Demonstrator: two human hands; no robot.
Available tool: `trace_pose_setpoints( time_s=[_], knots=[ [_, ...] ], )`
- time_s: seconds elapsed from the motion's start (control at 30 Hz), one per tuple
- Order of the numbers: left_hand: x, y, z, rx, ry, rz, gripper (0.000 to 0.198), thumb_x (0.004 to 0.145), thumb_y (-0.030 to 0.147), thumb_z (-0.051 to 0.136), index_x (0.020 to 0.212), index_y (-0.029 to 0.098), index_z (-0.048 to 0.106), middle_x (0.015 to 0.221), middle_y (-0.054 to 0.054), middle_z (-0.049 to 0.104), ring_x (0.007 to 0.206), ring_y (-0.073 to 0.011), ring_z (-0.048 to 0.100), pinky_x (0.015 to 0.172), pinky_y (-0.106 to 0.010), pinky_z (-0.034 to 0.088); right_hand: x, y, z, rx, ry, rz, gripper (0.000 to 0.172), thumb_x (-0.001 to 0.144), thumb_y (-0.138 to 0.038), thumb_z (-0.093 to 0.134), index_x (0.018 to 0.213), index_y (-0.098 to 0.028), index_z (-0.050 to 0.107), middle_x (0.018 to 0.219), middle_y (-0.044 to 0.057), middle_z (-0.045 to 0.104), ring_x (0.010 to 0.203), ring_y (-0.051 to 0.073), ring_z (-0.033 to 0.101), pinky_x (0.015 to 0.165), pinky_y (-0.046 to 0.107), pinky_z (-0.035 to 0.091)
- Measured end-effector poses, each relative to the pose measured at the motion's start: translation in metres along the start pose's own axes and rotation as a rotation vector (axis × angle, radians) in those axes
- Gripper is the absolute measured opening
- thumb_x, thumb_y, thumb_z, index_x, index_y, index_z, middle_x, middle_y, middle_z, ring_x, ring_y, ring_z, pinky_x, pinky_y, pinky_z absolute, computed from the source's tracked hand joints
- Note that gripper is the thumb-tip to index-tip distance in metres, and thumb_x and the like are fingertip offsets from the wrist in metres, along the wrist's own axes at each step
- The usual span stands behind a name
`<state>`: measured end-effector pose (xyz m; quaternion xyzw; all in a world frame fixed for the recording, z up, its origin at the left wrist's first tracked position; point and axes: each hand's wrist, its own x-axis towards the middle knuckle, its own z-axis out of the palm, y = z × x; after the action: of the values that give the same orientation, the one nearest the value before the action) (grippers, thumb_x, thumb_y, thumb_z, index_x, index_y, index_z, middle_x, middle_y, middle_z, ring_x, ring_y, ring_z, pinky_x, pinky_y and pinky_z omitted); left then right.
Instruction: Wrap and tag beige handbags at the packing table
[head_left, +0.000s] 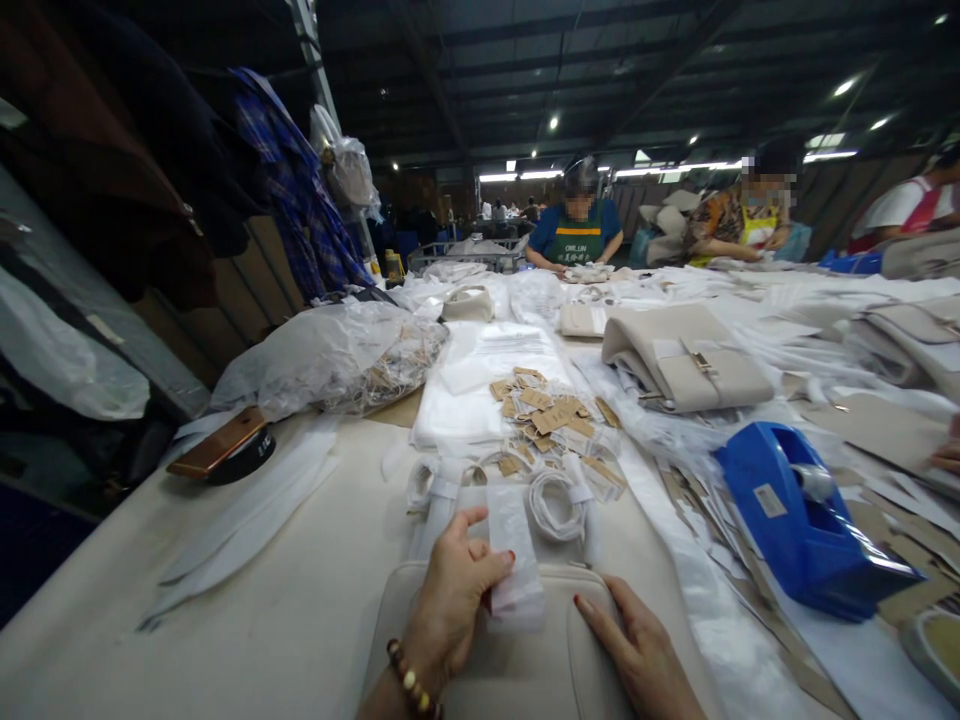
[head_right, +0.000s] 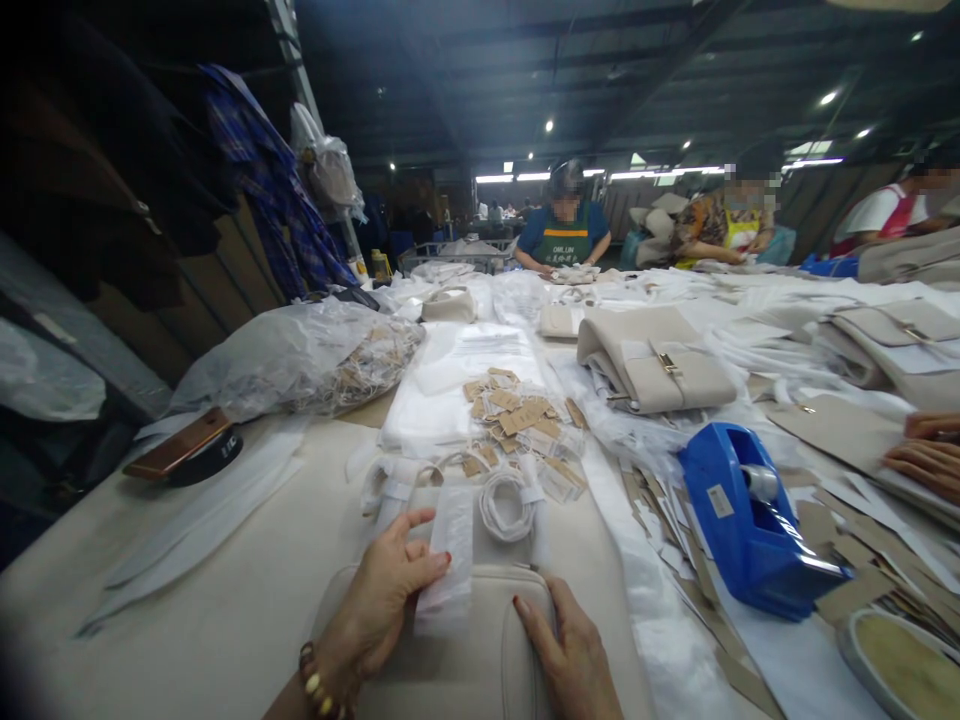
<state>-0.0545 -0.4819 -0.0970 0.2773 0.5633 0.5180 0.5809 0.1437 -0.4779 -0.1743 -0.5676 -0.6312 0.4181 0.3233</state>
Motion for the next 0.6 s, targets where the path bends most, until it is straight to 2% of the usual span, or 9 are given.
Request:
trace_pose_setpoints(
  time_s=[0.07,0.13,0.27,0.37,0.43,0.5,0.57,0.6],
  knots=[
    [-0.013,-0.012,-0.006,-0.061,-0.039,-0.016,0.092,0.053,0.028,0.076,0.132,0.012,0.031,0.049,0.011,0.049,0.043,-0.0062,0.042,0.044,-0.016,0.030,0.000,0.001,0.000,0.016,0.013,-0.001,0.036,0.078,-0.052,0.054,0.095,-0.022,0.066,0.099,0.005,0.072,0.093,0.025,0.066,0.080,0.031,0.051],
    [-0.020,-0.023,-0.014,0.027,-0.054,-0.043,0.095,0.055,0.029,0.074,0.137,0.012,0.029,0.049,0.011,0.049,0.041,-0.0061,0.040,0.041,-0.017,0.029,-0.001,0.000,0.000,0.028,0.017,-0.008,0.035,0.078,-0.051,0.054,0.096,-0.023,0.066,0.099,0.004,0.072,0.093,0.025,0.066,0.079,0.031,0.051],
    [-0.025,-0.036,-0.030,0.456,-0.115,-0.104,0.073,0.069,0.035,0.057,0.133,0.005,0.040,0.042,0.010,0.045,0.029,-0.0083,0.037,0.032,-0.019,0.028,-0.002,-0.003,0.001,0.039,0.038,-0.010,0.035,0.077,-0.053,0.053,0.091,-0.023,0.066,0.093,0.004,0.072,0.090,0.025,0.066,0.077,0.031,0.052],
    [-0.025,-0.033,-0.037,0.653,-0.176,-0.095,0.056,0.084,0.035,0.036,0.136,0.015,0.039,0.052,0.005,0.056,0.032,-0.0104,0.046,0.034,-0.020,0.033,-0.002,-0.005,0.001,0.040,0.043,-0.006,0.036,0.076,-0.054,0.053,0.089,-0.023,0.066,0.089,0.004,0.073,0.088,0.025,0.066,0.075,0.031,0.052],
    [-0.024,-0.025,-0.039,0.869,-0.197,0.032,0.048,0.086,0.028,0.033,0.131,0.020,0.047,0.058,0.000,0.061,0.041,-0.0133,0.054,0.042,-0.022,0.041,-0.002,-0.007,0.001,0.042,0.039,-0.007,0.036,0.077,-0.054,0.053,0.090,-0.023,0.066,0.089,0.004,0.073,0.087,0.025,0.066,0.074,0.031,0.052],
    [-0.022,-0.013,-0.039,1.184,-0.208,0.278,0.042,0.083,0.019,0.036,0.117,0.024,0.060,0.067,-0.004,0.064,0.056,-0.0171,0.060,0.056,-0.026,0.047,-0.002,-0.007,0.000,0.043,0.031,-0.008,0.035,0.077,-0.052,0.053,0.090,-0.022,0.065,0.089,0.004,0.072,0.087,0.025,0.066,0.074,0.030,0.051],
    [-0.020,0.001,-0.037,1.460,-0.265,0.480,0.039,0.078,0.009,0.039,0.102,0.025,0.066,0.080,-0.007,0.063,0.073,-0.0205,0.061,0.068,-0.031,0.048,-0.002,-0.006,-0.001,0.041,0.028,-0.006,0.034,0.077,-0.052,0.053,0.088,-0.022,0.064,0.089,0.005,0.072,0.088,0.025,0.066,0.076,0.031,0.050],
    [-0.018,0.008,-0.035,1.548,-0.309,0.525,0.039,0.073,0.006,0.041,0.099,0.024,0.065,0.086,-0.008,0.062,0.079,-0.0217,0.060,0.071,-0.032,0.048,-0.002,-0.006,-0.001,0.037,0.026,-0.003,0.034,0.077,-0.053,0.053,0.087,-0.022,0.064,0.088,0.005,0.072,0.088,0.025,0.065,0.077,0.032,0.050]
  ],
)
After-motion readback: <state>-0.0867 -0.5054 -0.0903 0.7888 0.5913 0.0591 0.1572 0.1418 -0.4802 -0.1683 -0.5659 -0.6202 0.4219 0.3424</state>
